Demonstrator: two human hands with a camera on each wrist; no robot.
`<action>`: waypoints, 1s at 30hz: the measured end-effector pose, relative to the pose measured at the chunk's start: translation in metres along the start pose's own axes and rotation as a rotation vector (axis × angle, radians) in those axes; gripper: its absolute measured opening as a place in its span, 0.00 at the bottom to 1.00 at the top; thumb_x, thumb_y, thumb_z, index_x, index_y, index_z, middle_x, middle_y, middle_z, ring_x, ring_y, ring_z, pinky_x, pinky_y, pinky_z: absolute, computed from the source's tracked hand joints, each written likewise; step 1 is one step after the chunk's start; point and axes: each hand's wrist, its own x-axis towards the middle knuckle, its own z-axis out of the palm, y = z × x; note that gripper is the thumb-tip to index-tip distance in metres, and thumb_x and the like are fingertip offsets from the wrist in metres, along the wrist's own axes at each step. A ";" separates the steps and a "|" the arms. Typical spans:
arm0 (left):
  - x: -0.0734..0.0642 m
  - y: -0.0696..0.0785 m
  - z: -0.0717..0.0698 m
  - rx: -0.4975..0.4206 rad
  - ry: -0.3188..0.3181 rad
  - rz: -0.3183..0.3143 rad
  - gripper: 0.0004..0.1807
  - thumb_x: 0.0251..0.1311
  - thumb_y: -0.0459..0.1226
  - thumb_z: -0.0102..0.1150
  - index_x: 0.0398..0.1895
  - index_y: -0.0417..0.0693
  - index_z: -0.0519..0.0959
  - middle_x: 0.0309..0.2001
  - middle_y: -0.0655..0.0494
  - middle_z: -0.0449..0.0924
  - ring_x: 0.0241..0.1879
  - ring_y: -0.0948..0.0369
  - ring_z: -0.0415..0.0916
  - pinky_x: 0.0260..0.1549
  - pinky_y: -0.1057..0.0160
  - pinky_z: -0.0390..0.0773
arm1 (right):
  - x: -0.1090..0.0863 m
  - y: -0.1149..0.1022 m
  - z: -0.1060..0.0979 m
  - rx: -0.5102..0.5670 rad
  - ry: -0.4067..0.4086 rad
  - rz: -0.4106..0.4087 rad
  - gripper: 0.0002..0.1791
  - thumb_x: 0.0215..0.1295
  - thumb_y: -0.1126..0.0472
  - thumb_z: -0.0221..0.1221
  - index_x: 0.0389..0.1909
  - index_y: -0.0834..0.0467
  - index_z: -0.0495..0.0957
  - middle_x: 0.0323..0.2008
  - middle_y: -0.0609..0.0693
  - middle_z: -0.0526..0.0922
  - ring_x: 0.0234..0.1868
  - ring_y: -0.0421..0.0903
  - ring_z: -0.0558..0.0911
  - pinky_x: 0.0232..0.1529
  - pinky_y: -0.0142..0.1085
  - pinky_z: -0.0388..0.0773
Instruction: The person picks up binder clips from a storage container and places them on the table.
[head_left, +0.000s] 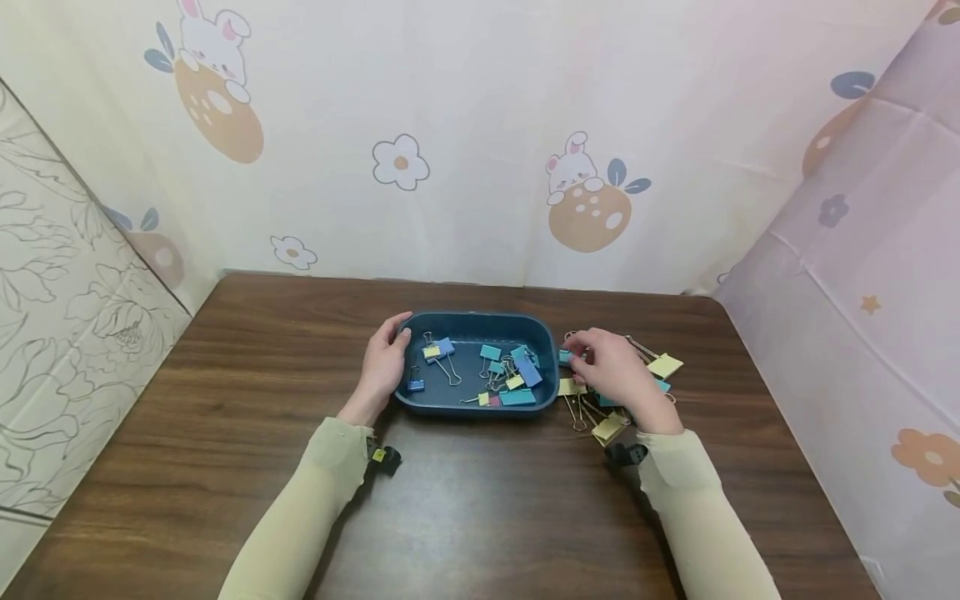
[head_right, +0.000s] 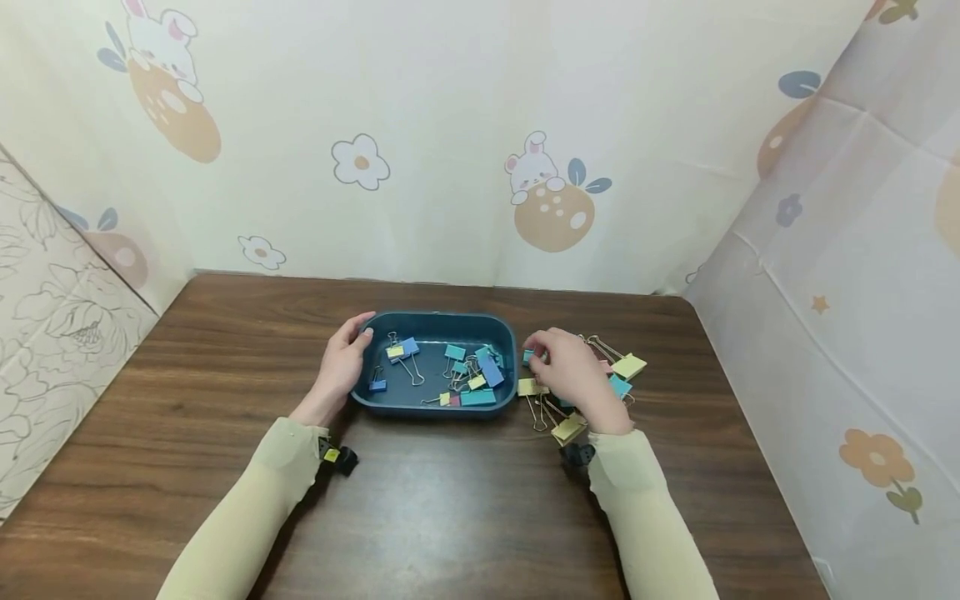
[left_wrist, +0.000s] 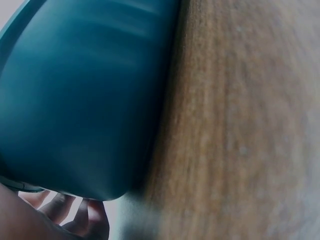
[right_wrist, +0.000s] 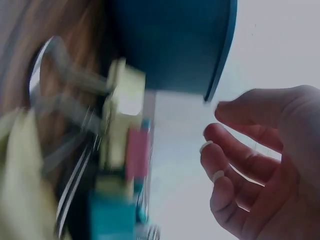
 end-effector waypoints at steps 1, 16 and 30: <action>0.000 0.000 0.000 0.001 0.002 -0.001 0.22 0.78 0.41 0.42 0.72 0.53 0.67 0.73 0.53 0.61 0.73 0.53 0.55 0.71 0.47 0.53 | 0.002 -0.006 0.001 0.009 0.007 -0.008 0.11 0.67 0.64 0.60 0.48 0.60 0.83 0.35 0.49 0.80 0.29 0.43 0.77 0.33 0.40 0.74; -0.002 -0.003 0.002 -0.001 -0.001 -0.018 0.22 0.78 0.42 0.43 0.72 0.55 0.67 0.74 0.54 0.61 0.73 0.53 0.55 0.71 0.47 0.54 | 0.046 -0.084 0.052 0.107 -0.054 -0.090 0.14 0.67 0.61 0.63 0.52 0.58 0.82 0.48 0.52 0.80 0.47 0.50 0.80 0.48 0.46 0.78; 0.000 -0.002 0.000 -0.005 -0.007 -0.024 0.22 0.78 0.43 0.42 0.71 0.55 0.67 0.73 0.53 0.62 0.71 0.53 0.59 0.69 0.46 0.57 | 0.081 -0.139 0.105 -0.006 -0.209 -0.057 0.26 0.68 0.57 0.63 0.65 0.56 0.75 0.60 0.53 0.74 0.57 0.48 0.76 0.61 0.44 0.74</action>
